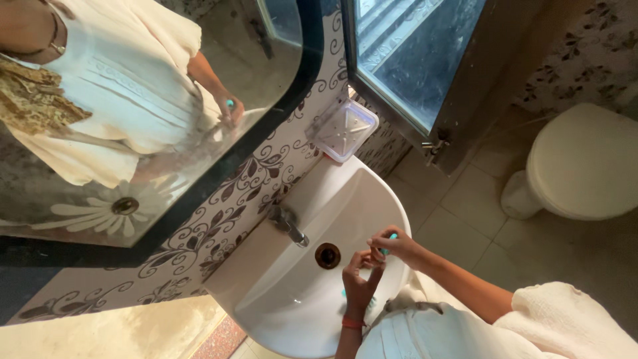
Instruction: The person cleans a sink basin using a brush, scrubbing the inner surface and around the drain, then rinses the brush under the faucet.
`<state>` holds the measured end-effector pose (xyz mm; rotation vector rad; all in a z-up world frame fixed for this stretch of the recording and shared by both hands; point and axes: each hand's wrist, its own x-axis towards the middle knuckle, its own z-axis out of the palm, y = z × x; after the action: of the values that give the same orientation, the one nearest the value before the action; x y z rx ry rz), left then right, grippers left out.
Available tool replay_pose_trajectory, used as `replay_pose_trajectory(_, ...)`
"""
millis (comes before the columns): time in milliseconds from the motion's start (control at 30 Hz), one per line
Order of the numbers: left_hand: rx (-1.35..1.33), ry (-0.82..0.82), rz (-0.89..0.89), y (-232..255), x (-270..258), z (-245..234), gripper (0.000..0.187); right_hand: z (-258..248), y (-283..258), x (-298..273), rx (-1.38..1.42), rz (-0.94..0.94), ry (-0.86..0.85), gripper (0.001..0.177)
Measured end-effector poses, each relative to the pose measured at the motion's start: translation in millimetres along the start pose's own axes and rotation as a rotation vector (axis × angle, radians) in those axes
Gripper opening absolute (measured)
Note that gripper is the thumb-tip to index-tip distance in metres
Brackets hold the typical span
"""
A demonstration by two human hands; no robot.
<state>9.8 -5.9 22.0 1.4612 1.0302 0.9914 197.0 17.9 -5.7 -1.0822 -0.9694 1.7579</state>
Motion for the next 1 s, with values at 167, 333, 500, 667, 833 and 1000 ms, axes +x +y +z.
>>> replay_pose_trajectory(167, 0.273, 0.138, 0.144, 6.8, 3.7, 0.1, 0.029, 34.9, -4.3, -15.8, -0.069, -0.044, 0.058, 0.019)
replay_pose_trajectory(333, 0.150, 0.082, -0.022, 9.8, 2.3, -3.2, 0.025, 21.5, 13.2, -8.8, 0.237, 0.128, 0.338, 0.009)
replay_pose_trajectory(500, 0.422, 0.060, 0.031, 7.0, 4.4, 1.1, 0.027, 17.6, -13.3, -6.8, 0.191, 0.026, 0.091, 0.041)
replay_pose_trajectory(667, 0.368, 0.118, 0.178, 13.5, 8.9, -2.8, 0.024, 47.3, -36.1, -16.3, -0.178, -0.241, 0.088, 0.029)
replay_pose_trajectory(833, 0.234, 0.108, 0.092, 16.2, 5.5, -4.2, 0.033, 47.9, -64.9, -21.9, -0.363, -0.184, -0.066, 0.025)
replay_pose_trajectory(1000, 0.155, 0.104, 0.095, 16.4, 0.4, -5.5, 0.024, 54.9, -72.6, -16.7, -0.458, -0.072, -0.075, 0.026)
